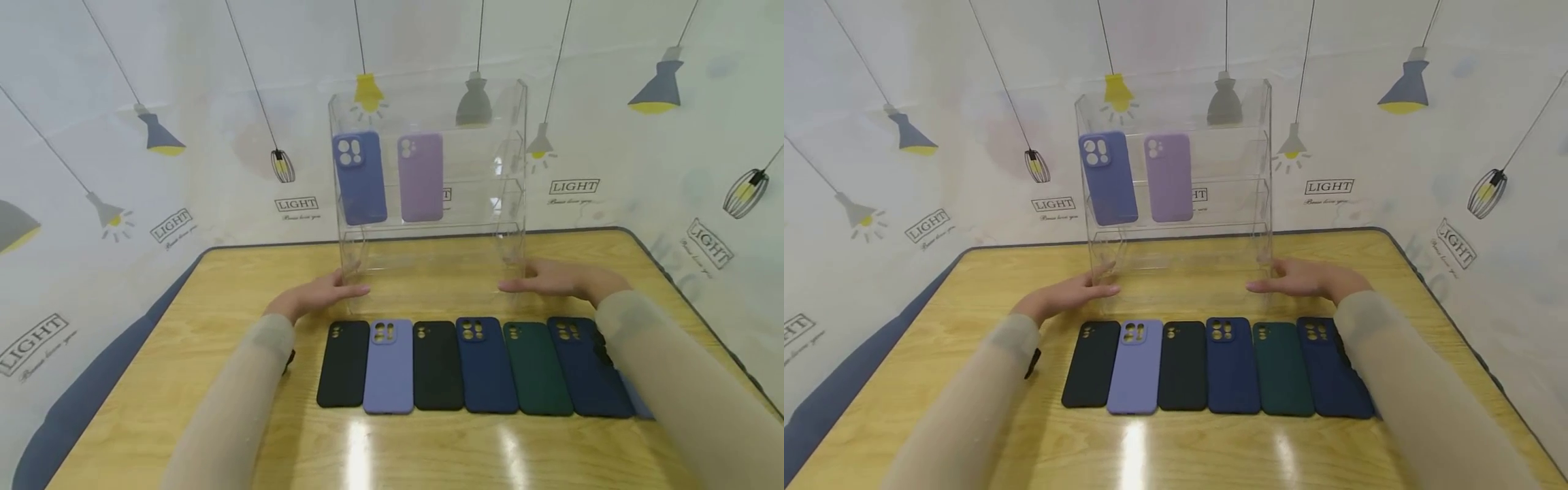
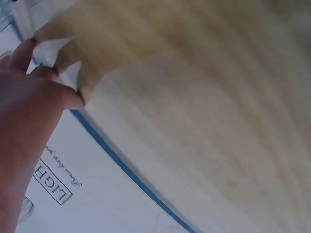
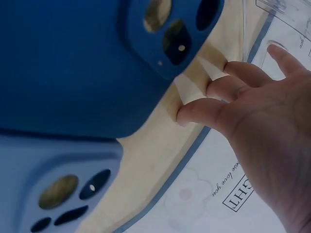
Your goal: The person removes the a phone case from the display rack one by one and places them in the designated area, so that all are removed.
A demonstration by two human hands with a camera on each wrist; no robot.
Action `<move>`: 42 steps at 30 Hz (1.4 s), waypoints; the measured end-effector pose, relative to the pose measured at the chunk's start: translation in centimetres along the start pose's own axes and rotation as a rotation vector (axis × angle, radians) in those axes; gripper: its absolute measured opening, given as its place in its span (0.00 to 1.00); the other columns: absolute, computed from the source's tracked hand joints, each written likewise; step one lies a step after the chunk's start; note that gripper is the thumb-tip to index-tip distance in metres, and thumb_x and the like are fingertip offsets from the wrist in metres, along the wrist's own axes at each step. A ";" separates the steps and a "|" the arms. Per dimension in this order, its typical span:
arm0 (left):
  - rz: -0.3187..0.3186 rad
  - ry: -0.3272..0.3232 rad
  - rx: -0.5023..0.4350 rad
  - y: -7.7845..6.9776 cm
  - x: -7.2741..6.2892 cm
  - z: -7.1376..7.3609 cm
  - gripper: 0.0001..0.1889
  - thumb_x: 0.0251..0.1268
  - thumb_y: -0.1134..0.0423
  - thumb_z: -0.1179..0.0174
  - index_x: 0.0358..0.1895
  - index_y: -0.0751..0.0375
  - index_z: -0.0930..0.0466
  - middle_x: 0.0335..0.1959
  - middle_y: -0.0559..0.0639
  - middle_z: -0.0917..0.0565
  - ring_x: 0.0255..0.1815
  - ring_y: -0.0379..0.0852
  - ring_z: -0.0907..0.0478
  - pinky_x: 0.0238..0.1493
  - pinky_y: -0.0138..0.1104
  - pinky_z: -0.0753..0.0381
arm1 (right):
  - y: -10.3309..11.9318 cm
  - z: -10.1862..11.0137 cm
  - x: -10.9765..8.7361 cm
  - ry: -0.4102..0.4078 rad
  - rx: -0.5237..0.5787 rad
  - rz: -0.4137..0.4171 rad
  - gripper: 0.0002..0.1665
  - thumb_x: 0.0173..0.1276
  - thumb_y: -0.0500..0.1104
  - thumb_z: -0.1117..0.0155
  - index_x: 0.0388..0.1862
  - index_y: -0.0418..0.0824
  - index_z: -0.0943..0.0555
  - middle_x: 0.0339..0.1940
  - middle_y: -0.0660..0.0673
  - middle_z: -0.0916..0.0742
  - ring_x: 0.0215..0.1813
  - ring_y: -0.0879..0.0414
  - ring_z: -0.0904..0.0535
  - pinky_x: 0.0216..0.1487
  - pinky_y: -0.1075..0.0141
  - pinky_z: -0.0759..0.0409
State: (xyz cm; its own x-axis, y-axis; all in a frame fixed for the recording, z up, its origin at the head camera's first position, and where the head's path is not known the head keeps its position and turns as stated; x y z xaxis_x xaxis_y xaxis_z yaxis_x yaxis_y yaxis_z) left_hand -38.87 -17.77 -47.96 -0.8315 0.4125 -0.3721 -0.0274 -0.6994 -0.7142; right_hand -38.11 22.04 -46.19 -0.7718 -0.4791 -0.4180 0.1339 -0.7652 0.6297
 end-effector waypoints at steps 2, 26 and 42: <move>-0.004 0.023 -0.016 -0.3 -0.2 0.4 0.55 0.70 0.24 0.43 0.89 0.36 0.65 0.91 0.51 0.60 0.91 0.60 0.61 0.87 0.64 0.55 | -0.1 -0.1 0.1 -0.007 -0.008 -0.013 0.63 0.75 0.77 0.45 0.91 0.51 0.64 0.90 0.28 0.51 0.88 0.25 0.56 0.80 0.25 0.45; -0.107 -0.731 0.411 -19.0 -5.9 17.0 0.47 0.74 0.32 0.39 0.87 0.45 0.48 0.64 0.59 0.13 0.56 0.61 0.13 0.61 0.53 0.16 | -0.9 -0.3 -0.2 0.022 0.052 -0.068 0.70 0.74 0.77 0.43 0.90 0.43 0.69 0.89 0.27 0.57 0.87 0.23 0.60 0.81 0.25 0.48; -0.040 -0.877 0.501 -23.8 -4.7 15.4 0.40 0.73 0.40 0.33 0.83 0.45 0.37 0.36 0.55 0.16 0.30 0.49 0.24 0.31 0.41 0.26 | -1.1 -0.4 -0.2 0.043 0.088 -0.094 0.71 0.73 0.77 0.42 0.90 0.45 0.70 0.90 0.29 0.59 0.88 0.24 0.61 0.81 0.25 0.49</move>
Point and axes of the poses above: each hand's wrist, its own x-axis towards the middle knuckle, its own z-axis out of the back of the hand, y = z × x, the point moved 10 cm from there along x, towards the middle knuckle
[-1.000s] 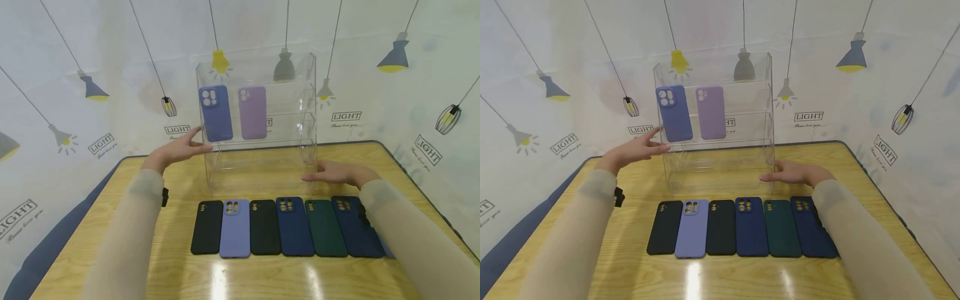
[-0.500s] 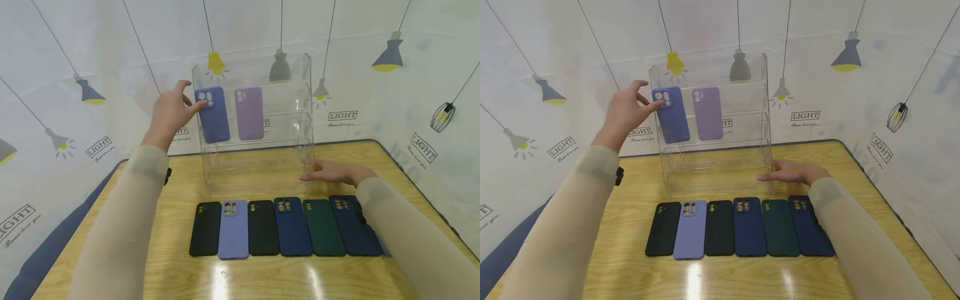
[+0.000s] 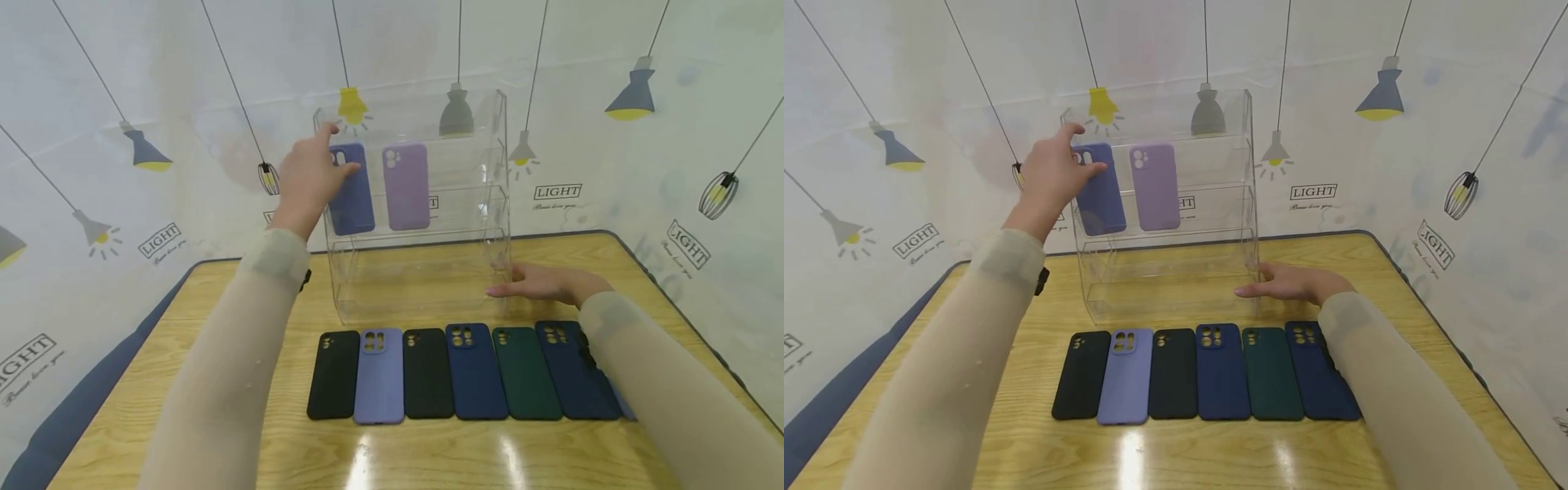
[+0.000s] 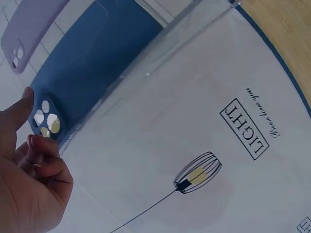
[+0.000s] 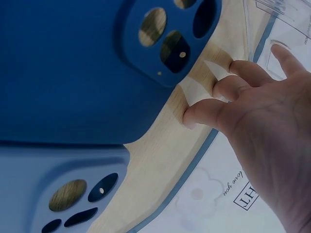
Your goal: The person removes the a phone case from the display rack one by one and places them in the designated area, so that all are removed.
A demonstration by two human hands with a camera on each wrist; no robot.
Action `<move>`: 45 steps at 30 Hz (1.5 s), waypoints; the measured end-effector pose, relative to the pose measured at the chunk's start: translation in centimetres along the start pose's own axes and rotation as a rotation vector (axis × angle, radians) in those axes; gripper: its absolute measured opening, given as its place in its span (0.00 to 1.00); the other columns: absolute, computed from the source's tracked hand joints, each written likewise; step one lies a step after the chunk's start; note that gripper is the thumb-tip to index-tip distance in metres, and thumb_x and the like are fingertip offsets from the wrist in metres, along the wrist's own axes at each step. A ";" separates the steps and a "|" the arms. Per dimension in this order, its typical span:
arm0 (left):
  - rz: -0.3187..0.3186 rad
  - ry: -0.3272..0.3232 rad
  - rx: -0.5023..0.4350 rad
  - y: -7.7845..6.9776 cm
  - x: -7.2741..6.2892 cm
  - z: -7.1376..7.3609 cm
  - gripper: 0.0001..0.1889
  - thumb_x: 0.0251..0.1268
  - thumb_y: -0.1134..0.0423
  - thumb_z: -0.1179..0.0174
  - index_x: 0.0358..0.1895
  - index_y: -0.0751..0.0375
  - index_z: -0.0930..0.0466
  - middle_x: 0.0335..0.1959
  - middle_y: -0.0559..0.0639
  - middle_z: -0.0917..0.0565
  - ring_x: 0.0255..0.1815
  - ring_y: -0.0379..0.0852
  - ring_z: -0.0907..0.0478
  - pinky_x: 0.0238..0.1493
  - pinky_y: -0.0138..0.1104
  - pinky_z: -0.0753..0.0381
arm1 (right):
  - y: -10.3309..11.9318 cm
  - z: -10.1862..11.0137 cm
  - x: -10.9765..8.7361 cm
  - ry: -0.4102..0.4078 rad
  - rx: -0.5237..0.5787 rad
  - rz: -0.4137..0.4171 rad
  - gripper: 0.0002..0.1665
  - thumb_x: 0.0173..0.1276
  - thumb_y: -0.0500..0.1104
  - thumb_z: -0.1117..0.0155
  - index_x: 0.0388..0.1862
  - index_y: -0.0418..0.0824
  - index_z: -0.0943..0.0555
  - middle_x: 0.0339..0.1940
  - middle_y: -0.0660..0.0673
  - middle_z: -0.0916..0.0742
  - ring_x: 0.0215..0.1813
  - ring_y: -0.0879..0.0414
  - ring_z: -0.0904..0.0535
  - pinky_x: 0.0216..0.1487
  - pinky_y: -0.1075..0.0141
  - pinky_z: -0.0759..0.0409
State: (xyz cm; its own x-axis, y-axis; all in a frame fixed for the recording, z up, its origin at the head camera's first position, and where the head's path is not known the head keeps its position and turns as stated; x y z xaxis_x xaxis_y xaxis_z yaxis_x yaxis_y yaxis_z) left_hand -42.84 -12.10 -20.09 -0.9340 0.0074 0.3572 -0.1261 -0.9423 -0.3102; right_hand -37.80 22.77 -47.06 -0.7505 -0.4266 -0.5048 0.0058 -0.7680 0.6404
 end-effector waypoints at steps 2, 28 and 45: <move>0.016 -0.030 -0.022 1.2 -0.1 0.1 0.38 0.73 0.42 0.32 0.81 0.47 0.34 0.36 0.53 0.17 0.31 0.48 0.25 0.33 0.40 0.27 | 0.1 0.0 0.0 0.000 -0.002 -0.002 0.71 0.73 0.77 0.42 0.90 0.44 0.70 0.90 0.28 0.59 0.88 0.24 0.61 0.82 0.25 0.49; -0.239 -0.184 -0.394 4.0 -1.8 -1.1 0.30 0.74 0.64 0.31 0.76 0.50 0.27 0.46 0.62 0.09 0.45 0.55 0.12 0.50 0.47 0.14 | 0.0 0.3 0.1 -0.013 0.004 0.016 0.66 0.73 0.77 0.42 0.91 0.52 0.67 0.90 0.30 0.59 0.88 0.23 0.61 0.81 0.25 0.48; -0.033 -0.304 -1.127 10.9 -4.2 6.6 0.28 0.67 0.77 0.31 0.67 0.52 0.20 0.31 0.45 0.10 0.35 0.40 0.09 0.40 0.31 0.09 | 0.1 0.1 -0.3 0.004 0.010 0.040 0.64 0.76 0.75 0.43 0.91 0.55 0.69 0.90 0.32 0.63 0.88 0.25 0.64 0.82 0.25 0.50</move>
Point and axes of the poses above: each hand's wrist, its own x-axis towards the middle knuckle, its own z-axis out of the back of the hand, y = z × x, the point moved 10 cm from there along x, towards the middle knuckle
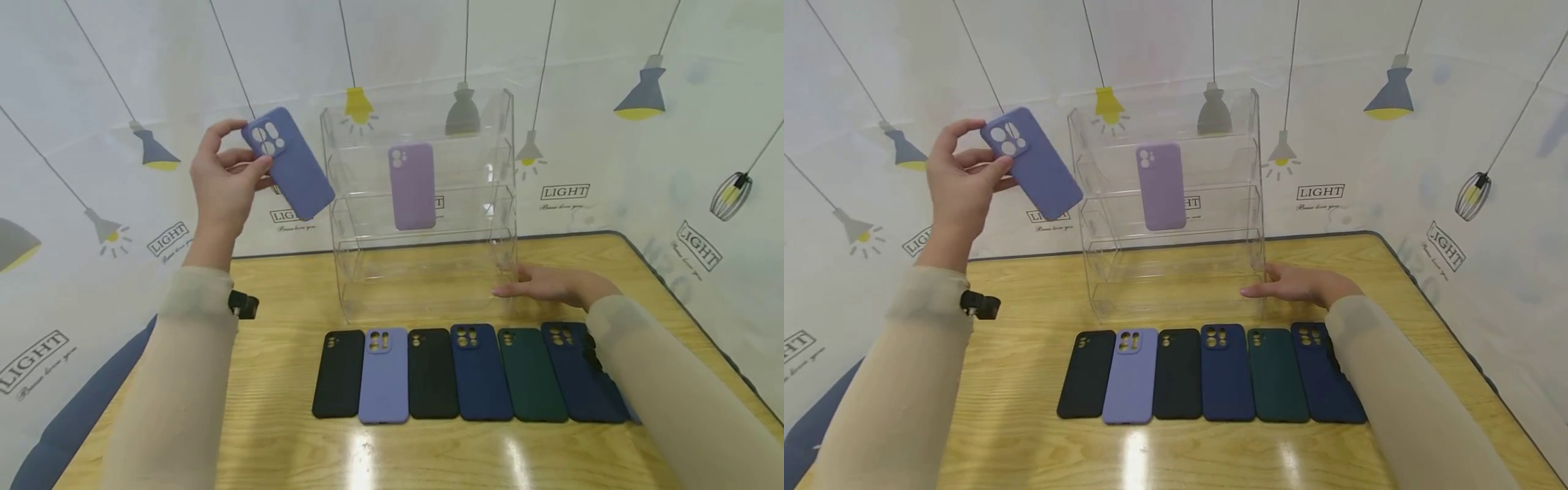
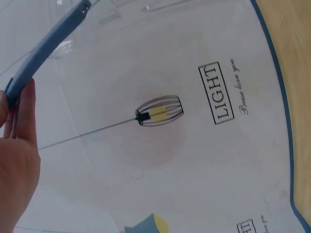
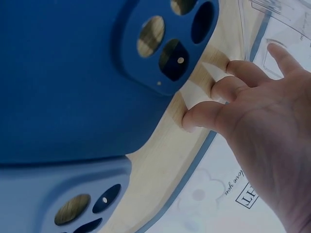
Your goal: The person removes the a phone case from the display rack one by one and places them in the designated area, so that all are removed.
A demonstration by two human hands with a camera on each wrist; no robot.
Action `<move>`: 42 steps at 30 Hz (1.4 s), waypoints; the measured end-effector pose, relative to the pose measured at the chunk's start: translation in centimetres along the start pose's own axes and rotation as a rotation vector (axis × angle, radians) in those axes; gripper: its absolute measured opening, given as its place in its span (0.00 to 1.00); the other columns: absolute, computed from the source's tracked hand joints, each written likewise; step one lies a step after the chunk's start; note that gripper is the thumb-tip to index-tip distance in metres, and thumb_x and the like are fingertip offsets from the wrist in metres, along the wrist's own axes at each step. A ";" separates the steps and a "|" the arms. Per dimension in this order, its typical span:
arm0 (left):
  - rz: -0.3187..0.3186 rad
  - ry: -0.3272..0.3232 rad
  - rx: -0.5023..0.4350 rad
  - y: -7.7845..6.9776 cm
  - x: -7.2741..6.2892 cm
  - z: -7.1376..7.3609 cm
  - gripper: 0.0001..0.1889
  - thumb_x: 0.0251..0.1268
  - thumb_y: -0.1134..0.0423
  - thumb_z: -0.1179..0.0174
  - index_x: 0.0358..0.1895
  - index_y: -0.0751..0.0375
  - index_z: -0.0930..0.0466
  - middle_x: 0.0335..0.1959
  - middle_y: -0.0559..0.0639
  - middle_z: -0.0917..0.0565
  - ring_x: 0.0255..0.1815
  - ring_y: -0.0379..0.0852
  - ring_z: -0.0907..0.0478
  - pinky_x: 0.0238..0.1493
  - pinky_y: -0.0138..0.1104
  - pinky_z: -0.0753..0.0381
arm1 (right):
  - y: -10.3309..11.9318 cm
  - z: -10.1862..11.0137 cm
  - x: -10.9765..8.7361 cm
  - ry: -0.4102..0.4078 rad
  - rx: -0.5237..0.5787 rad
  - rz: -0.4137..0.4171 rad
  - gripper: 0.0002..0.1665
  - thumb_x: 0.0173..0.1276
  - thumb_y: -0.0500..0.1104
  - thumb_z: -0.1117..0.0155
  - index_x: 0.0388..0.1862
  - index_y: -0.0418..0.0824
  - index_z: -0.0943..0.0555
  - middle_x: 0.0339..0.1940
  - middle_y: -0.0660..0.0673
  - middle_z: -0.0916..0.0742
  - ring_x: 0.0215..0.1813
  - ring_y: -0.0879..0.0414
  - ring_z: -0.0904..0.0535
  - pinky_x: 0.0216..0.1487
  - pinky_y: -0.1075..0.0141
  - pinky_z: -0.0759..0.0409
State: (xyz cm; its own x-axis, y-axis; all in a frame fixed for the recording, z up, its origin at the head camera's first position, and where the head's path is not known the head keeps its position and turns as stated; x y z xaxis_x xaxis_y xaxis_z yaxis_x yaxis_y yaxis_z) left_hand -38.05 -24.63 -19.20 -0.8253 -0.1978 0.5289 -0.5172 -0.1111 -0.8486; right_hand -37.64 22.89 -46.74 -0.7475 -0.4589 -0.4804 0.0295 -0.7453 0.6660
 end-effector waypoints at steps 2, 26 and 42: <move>0.055 0.026 -0.040 0.5 -0.6 1.4 0.28 0.67 0.77 0.31 0.68 0.53 0.21 0.31 0.48 0.09 0.34 0.41 0.08 0.38 0.33 0.08 | -0.1 -0.1 0.0 -0.003 0.003 0.000 0.65 0.75 0.75 0.43 0.91 0.55 0.69 0.90 0.33 0.63 0.89 0.26 0.64 0.82 0.25 0.50; 0.715 0.690 0.434 18.4 -18.2 5.7 0.33 0.78 0.71 0.38 0.81 0.67 0.37 0.47 0.61 0.13 0.39 0.45 0.12 0.45 0.44 0.07 | 0.0 -0.1 0.0 -0.003 -0.006 -0.012 0.63 0.76 0.75 0.44 0.90 0.57 0.70 0.90 0.32 0.63 0.88 0.25 0.66 0.81 0.23 0.52; 0.632 0.829 0.712 19.6 -19.3 4.1 0.29 0.74 0.70 0.34 0.76 0.69 0.28 0.46 0.65 0.10 0.36 0.46 0.10 0.39 0.41 0.08 | -0.1 -0.2 -0.2 -0.005 0.004 -0.005 0.63 0.75 0.76 0.44 0.90 0.59 0.70 0.91 0.34 0.64 0.89 0.26 0.67 0.82 0.24 0.53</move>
Point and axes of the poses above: each hand's wrist, its own x-axis towards the middle knuckle, its own z-axis out of the back of the hand, y = z × x, the point moved 10 cm from there along x, towards the middle knuckle
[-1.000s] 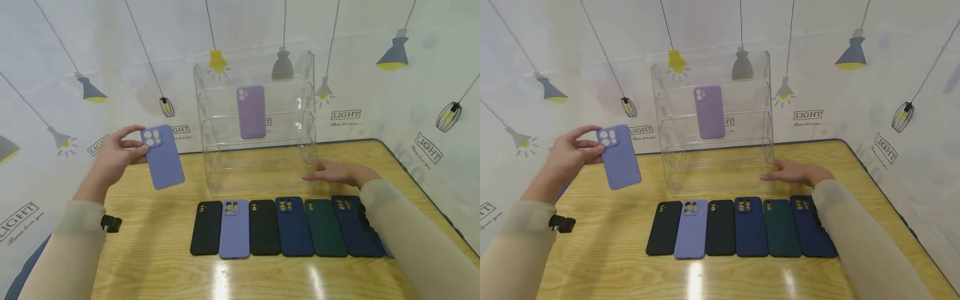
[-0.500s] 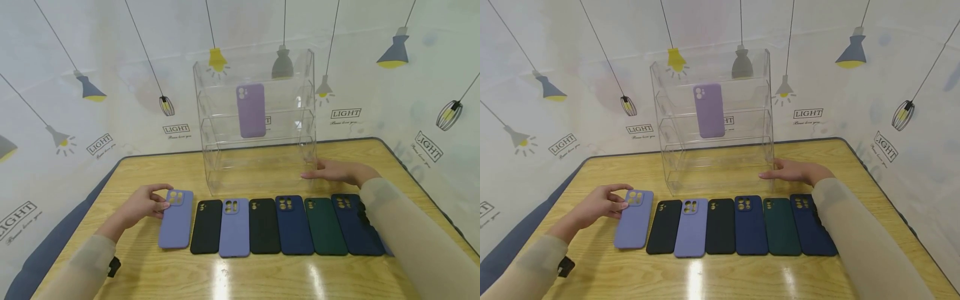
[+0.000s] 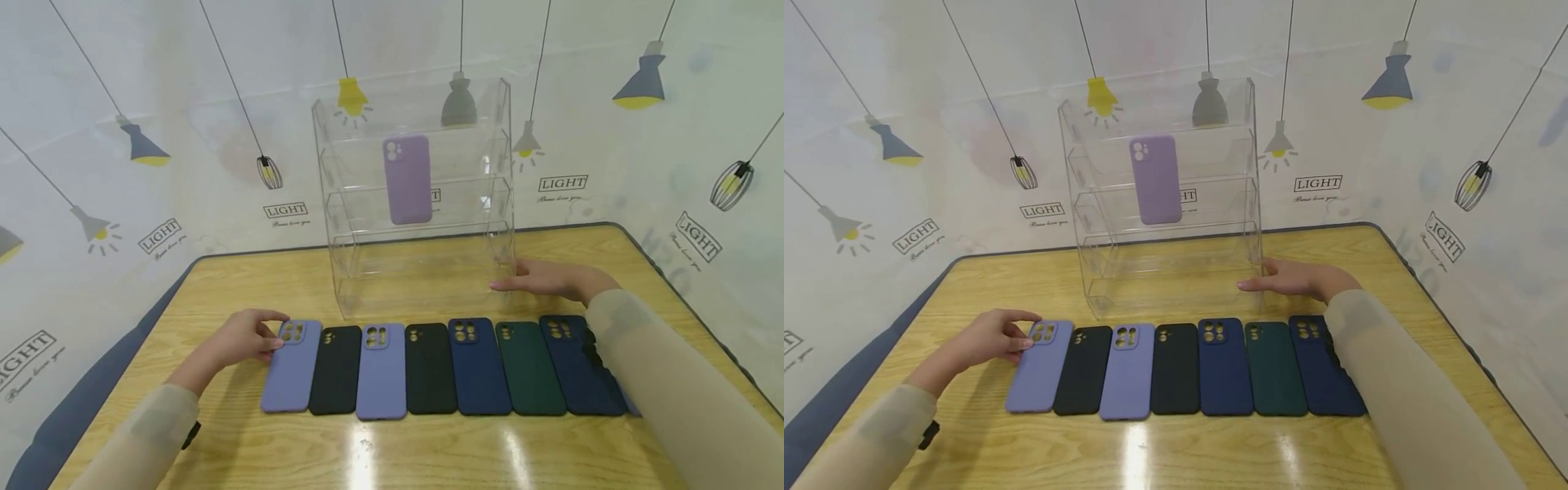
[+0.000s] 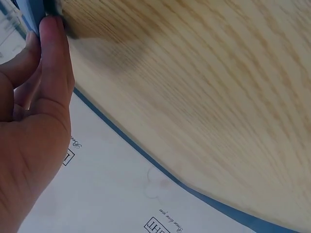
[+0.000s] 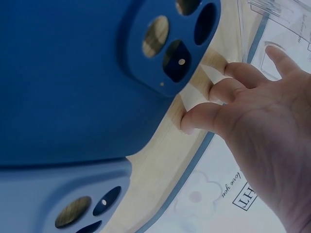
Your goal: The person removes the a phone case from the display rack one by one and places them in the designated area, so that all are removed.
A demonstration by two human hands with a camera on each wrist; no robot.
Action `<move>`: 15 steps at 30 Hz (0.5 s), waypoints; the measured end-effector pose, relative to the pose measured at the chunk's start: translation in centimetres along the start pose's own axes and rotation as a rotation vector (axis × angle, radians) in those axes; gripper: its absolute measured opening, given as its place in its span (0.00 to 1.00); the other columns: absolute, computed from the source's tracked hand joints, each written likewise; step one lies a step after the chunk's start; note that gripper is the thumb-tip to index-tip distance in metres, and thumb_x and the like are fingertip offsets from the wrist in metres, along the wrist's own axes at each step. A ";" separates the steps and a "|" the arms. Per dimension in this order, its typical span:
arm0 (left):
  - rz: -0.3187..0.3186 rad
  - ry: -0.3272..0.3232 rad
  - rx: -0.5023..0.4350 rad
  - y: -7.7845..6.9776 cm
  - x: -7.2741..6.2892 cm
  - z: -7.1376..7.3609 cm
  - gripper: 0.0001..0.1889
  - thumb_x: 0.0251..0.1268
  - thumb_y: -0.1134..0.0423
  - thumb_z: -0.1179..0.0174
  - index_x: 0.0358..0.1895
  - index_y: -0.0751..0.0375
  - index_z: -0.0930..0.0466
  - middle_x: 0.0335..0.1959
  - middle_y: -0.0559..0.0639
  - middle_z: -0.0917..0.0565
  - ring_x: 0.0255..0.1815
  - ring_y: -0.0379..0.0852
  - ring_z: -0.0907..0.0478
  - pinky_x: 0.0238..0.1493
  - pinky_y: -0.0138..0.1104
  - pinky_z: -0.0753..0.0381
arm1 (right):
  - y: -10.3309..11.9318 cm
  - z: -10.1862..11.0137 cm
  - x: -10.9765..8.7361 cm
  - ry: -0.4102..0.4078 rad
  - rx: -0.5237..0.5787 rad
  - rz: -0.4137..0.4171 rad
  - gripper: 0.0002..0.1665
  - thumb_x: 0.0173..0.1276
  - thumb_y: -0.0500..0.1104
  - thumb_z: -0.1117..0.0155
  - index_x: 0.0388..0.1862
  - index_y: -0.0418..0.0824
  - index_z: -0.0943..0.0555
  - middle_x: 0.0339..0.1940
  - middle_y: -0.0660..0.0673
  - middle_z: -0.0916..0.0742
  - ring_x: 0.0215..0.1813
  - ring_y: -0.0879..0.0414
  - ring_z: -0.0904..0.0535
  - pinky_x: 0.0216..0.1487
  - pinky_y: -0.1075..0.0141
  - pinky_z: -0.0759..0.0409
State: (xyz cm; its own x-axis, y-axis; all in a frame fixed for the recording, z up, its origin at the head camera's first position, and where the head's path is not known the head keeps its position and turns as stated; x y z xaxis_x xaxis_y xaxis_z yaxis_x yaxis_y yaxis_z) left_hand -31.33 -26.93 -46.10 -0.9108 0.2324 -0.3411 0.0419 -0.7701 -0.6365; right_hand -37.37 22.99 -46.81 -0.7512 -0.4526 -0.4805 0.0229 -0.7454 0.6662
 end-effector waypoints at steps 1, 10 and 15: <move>0.000 -0.001 0.004 0.0 0.0 0.0 0.29 0.74 0.70 0.34 0.75 0.69 0.27 0.45 0.64 0.10 0.35 0.46 0.11 0.38 0.40 0.08 | 0.0 0.0 0.0 0.001 -0.001 -0.001 0.64 0.75 0.77 0.44 0.90 0.59 0.70 0.90 0.34 0.64 0.88 0.26 0.66 0.81 0.24 0.52; 0.007 -0.008 0.034 0.0 0.0 0.1 0.28 0.72 0.72 0.32 0.73 0.70 0.25 0.43 0.62 0.11 0.32 0.44 0.12 0.36 0.39 0.09 | 0.1 0.0 0.1 0.004 -0.006 -0.010 0.64 0.75 0.77 0.44 0.90 0.58 0.71 0.90 0.34 0.65 0.88 0.25 0.66 0.81 0.24 0.51; -0.003 0.018 0.050 0.1 0.1 0.1 0.27 0.75 0.69 0.34 0.73 0.69 0.25 0.43 0.61 0.11 0.31 0.45 0.12 0.35 0.40 0.09 | 0.0 0.0 0.0 0.001 0.001 -0.009 0.64 0.74 0.77 0.44 0.90 0.59 0.71 0.90 0.35 0.65 0.89 0.26 0.67 0.82 0.24 0.53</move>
State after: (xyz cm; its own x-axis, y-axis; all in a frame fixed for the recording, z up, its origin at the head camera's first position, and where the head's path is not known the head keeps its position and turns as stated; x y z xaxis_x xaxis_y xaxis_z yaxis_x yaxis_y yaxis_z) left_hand -31.48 -27.04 -46.14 -0.9033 0.2455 -0.3518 0.0180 -0.7977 -0.6028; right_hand -37.41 22.96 -46.83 -0.7509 -0.4460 -0.4872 0.0152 -0.7491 0.6623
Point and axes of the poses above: each hand's wrist, its own x-axis towards the middle knuckle, its own z-axis out of the back of the hand, y = z × x, the point moved 10 cm from there along x, towards the middle knuckle
